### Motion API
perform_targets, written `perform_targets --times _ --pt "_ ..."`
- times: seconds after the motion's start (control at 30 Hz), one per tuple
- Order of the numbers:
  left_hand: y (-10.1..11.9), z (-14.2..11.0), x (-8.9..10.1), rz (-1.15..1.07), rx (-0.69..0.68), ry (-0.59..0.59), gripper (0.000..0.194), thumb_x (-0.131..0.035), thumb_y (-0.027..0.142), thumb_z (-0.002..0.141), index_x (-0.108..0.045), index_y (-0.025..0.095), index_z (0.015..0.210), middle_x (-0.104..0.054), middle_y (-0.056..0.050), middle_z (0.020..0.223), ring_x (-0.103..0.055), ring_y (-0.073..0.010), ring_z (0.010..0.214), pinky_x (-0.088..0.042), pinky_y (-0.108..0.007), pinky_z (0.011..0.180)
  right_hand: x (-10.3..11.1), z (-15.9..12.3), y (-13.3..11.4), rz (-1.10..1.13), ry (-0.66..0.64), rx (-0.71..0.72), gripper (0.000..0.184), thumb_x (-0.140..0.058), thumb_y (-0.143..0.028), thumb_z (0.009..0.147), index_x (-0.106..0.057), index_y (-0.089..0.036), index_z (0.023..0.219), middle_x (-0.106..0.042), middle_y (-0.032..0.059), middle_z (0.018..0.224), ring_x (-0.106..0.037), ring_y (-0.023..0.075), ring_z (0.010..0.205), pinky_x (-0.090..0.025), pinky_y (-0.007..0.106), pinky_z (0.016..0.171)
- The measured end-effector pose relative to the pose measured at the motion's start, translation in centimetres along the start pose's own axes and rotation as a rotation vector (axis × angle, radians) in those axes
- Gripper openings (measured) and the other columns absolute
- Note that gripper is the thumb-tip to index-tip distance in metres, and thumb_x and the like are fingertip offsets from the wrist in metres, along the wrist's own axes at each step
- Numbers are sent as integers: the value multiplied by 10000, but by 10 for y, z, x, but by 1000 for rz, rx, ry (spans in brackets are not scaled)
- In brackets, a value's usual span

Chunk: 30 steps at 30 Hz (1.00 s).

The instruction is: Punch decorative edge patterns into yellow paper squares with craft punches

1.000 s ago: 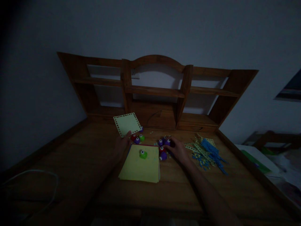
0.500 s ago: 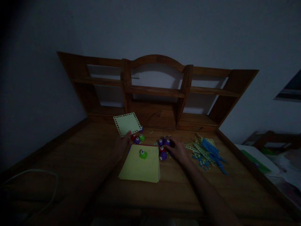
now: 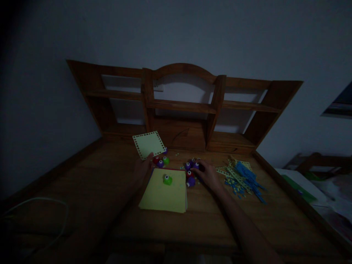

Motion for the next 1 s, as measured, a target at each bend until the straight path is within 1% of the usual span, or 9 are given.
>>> perform_targets --times 0.13,0.3,0.5,0.7,0.83,1.0 --pt "1 1 -1 12 -49 -24 479 -604 544 787 -558 169 493 -551 -29 459 -505 -138 440 -369 -254 469 2 1 2 -16 26 3 317 -645 -414 792 -690 -229 1045 -709 61 1033 -652 247 881 -497 376 794" --pt "1 1 0 -5 -44 -19 477 -608 535 784 -555 171 480 -560 -35 459 -505 -139 429 -381 -263 485 3 2 -3 -36 18 39 302 -628 -400 808 -695 -233 1050 -710 62 1036 -652 245 893 -495 377 806" --pt "-1 2 1 -4 -35 -3 462 -630 534 762 -576 170 483 -560 -34 447 -508 -145 427 -381 -265 487 2 1 -2 -29 4 1 315 -622 -384 809 -688 -248 1086 -700 57 1076 -647 255 929 -497 388 822" --pt "-5 5 1 36 -45 -3 479 -607 564 772 -595 158 518 -581 -43 468 -530 -150 441 -387 -261 472 2 1 0 -48 4 -3 308 -621 -377 812 -692 -241 1078 -707 58 1053 -652 244 918 -499 368 809" --pt "-7 6 -1 7 -28 -14 440 -626 534 770 -609 154 548 -586 -40 471 -535 -152 441 -393 -263 470 0 1 0 -34 -15 -22 296 -623 -362 811 -695 -247 1075 -703 58 1063 -649 245 922 -497 372 816" --pt "-4 4 0 -26 -5 17 330 -685 461 734 -675 139 665 -616 -47 500 -593 -186 519 -422 -272 492 2 1 -4 -31 -1 16 280 -644 -345 794 -703 -240 1047 -687 66 1072 -634 244 950 -485 375 852"
Point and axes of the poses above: each hand's wrist, its own z-axis towards the middle knuckle, its own x-axis out of the back of the hand, y = z × x, the point moved 9 cm from there along z, towards the middle knuckle
